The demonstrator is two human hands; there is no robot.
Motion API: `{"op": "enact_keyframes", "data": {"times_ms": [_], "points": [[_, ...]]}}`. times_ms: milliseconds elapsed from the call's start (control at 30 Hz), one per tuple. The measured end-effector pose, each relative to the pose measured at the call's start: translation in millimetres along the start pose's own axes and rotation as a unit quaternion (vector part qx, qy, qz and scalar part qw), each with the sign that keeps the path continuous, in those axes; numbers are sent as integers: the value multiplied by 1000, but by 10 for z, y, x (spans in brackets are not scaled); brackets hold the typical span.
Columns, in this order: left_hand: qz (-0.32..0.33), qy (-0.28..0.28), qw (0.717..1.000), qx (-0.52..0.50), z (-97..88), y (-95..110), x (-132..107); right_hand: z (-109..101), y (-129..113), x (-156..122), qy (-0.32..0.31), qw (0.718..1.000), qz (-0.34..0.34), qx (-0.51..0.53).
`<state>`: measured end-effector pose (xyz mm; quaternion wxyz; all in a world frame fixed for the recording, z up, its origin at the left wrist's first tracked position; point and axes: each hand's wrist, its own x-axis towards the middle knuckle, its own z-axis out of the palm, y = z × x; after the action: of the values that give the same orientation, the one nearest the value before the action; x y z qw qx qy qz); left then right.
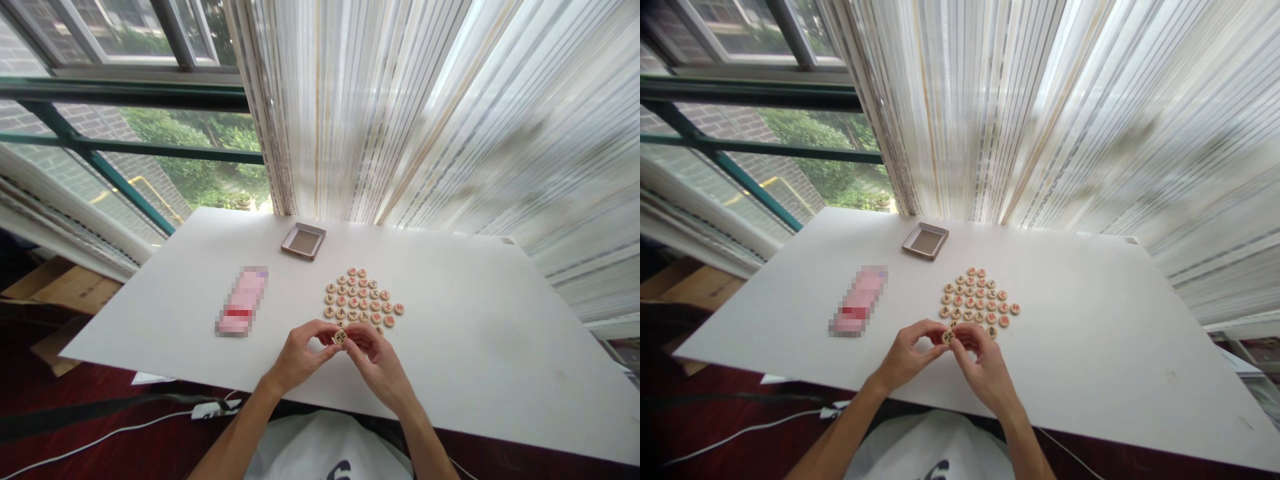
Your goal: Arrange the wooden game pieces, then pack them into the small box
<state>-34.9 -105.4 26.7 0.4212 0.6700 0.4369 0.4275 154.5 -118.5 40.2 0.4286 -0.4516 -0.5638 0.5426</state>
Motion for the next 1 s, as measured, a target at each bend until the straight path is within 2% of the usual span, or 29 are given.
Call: {"op": "enact_keyframes", "data": {"times_ms": [333,500,767,1000], "points": [[-50,-27,997,-46,-30,-176,-14,90,-32,29,17,999,34,-10],[-38,-23,998,-47,-36,-163,-15,96,-37,54,17,999,40,-32],[5,-22,1000,-10,-36,-138,-28,165,-47,148,64,991,63,-100],[-11,-19,1000,-21,-44,-131,-13,123,-50,144,37,996,63,-46]]}}
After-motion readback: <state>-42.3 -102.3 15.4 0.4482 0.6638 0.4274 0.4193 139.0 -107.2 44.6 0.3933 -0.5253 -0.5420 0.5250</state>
